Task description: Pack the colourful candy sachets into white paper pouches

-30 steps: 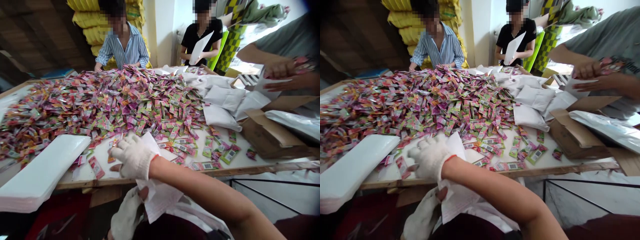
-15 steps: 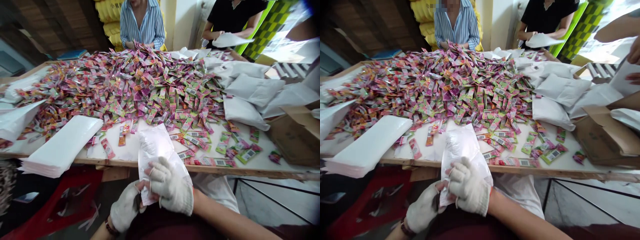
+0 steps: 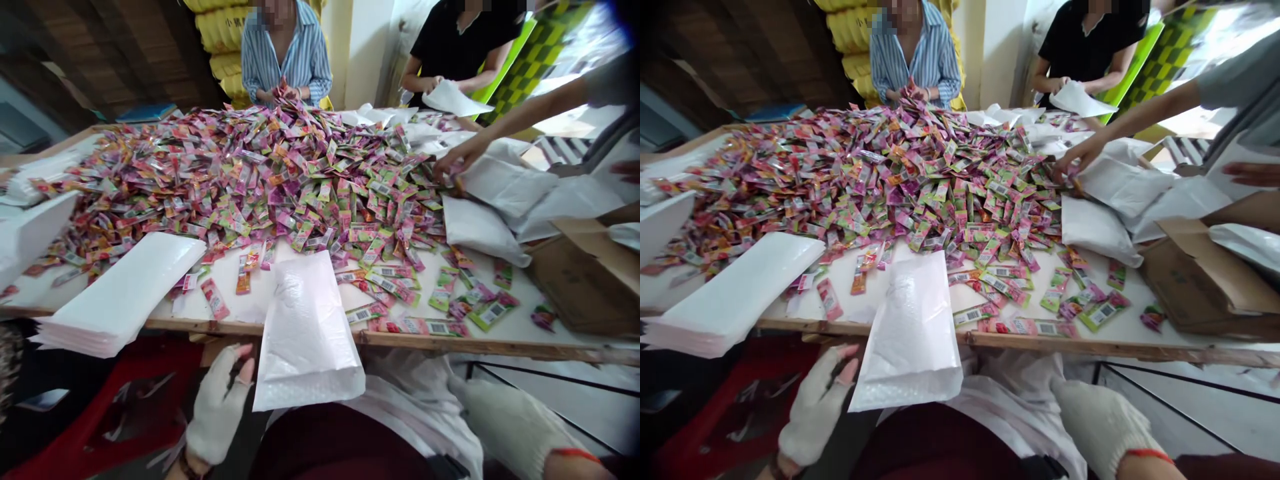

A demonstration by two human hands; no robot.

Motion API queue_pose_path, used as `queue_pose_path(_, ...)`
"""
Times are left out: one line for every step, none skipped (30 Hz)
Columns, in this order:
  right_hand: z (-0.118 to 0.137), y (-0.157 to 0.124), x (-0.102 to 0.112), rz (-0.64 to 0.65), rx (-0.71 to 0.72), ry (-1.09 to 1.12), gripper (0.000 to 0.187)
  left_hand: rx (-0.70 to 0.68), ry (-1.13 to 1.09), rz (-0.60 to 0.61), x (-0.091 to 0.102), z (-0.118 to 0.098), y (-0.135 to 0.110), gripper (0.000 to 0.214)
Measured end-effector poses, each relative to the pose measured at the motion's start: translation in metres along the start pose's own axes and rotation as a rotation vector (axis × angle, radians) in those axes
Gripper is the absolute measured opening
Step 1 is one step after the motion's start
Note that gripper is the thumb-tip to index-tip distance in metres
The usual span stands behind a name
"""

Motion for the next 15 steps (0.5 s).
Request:
queue_pose_path(0.009,0.002,0.003,-0.039,0.073,-0.047,0.020,-0.103,0.067,-0.054,0.003,-0.010,0.003,0.048)
queue_pose_path(0.026,0.004,0.004,-0.068,0.178,-0.069,0.026,-0.232,0.120,-0.111,0.006,-0.024,0.005,0.055)
queue_pose_path(0.049,0.007,0.008,-0.124,0.291,-0.059,0.033,-0.369,0.162,-0.164,0.008,-0.038,0.005,0.063)
queue_pose_path(0.075,0.009,0.013,-0.207,0.423,-0.055,0.038,-0.494,0.190,-0.196,0.009,-0.052,0.005,0.067)
queue_pose_path(0.102,0.009,0.015,-0.274,0.582,-0.049,0.042,-0.592,0.208,-0.197,0.009,-0.062,0.004,0.068)
queue_pose_path(0.125,0.009,0.014,-0.320,0.731,-0.039,0.044,-0.667,0.213,-0.175,0.008,-0.070,0.004,0.066)
queue_pose_path(0.143,0.008,0.012,-0.348,0.855,-0.012,0.043,-0.723,0.202,-0.142,0.007,-0.075,0.003,0.062)
queue_pose_path(0.154,0.010,0.009,-0.353,0.926,0.042,0.041,-0.757,0.168,-0.105,0.007,-0.079,0.003,0.056)
queue_pose_path(0.159,0.015,0.008,-0.349,0.929,0.122,0.037,-0.754,0.111,-0.072,0.007,-0.080,0.004,0.048)
queue_pose_path(0.159,0.024,0.007,-0.332,0.869,0.219,0.030,-0.707,0.035,-0.044,0.009,-0.079,0.008,0.037)
queue_pose_path(0.154,0.035,0.005,-0.300,0.761,0.318,0.023,-0.614,-0.044,-0.020,0.011,-0.074,0.013,0.028)
queue_pose_path(0.149,0.046,0.004,-0.258,0.633,0.405,0.020,-0.477,-0.110,-0.003,0.011,-0.068,0.020,0.021)
queue_pose_path(0.144,0.056,0.002,-0.213,0.505,0.469,0.023,-0.318,-0.149,0.022,0.010,-0.059,0.028,0.021)
queue_pose_path(0.141,0.064,0.001,-0.170,0.395,0.510,0.028,-0.166,-0.165,0.050,0.007,-0.052,0.034,0.024)
queue_pose_path(0.140,0.070,0.001,-0.139,0.316,0.529,0.032,-0.045,-0.162,0.082,0.005,-0.047,0.039,0.029)
Point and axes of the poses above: each hand's wrist, its own y-axis towards the middle knuckle, its own x-axis out of the back of the hand, z = x × y, the point moved 8 cm from there along y, towards the middle knuckle, and after that the axes turned 1 degree about z, right-handed, at the moved point
